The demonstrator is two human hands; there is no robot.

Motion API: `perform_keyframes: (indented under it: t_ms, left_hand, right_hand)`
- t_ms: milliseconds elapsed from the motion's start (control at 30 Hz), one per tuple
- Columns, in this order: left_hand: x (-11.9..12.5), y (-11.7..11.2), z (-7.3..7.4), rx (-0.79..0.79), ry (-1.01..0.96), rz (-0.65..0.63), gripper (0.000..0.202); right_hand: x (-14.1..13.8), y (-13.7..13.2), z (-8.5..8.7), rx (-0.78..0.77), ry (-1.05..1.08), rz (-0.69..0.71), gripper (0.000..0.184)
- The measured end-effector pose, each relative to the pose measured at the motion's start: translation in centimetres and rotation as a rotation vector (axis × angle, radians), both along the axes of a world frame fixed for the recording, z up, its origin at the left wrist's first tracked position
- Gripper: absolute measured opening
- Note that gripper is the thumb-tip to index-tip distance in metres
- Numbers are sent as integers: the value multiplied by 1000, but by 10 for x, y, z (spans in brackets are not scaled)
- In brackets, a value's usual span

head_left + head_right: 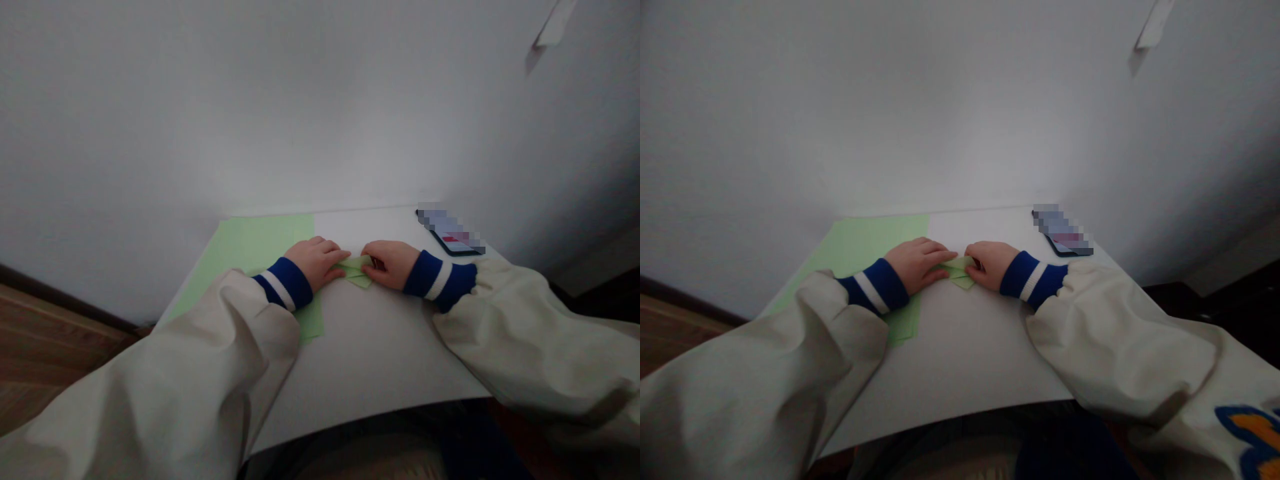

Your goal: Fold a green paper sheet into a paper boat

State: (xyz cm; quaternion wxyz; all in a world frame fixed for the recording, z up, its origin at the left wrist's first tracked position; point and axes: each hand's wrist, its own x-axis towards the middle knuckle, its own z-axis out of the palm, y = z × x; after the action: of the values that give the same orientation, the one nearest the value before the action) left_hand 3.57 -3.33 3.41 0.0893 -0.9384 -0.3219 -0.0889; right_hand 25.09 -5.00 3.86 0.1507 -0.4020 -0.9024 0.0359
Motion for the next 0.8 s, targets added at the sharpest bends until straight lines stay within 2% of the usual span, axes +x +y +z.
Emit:
perform_keyframes:
  t_ms: [167, 333, 567, 700, 800]
  left_hand:
    - [2, 1, -1, -67, -84, -40, 42]
    - [1, 4, -6, -13, -33, -190, 31]
    - [-3, 4, -9, -11, -60, -195, 27]
    - [-4, 3, -9, -48, -83, -180, 25]
    - [-4, 2, -8, -70, -108, -172, 24]
  right_hand:
    - [-1, -2, 2, -63, 28, -82, 13]
    - [2, -2, 2, -78, 59, -112, 31]
    - [12, 5, 1, -25, -13, 198, 25]
    - [13, 1, 3, -56, 13, 230, 20]
    - [12, -3, 5, -65, -14, 214, 29]
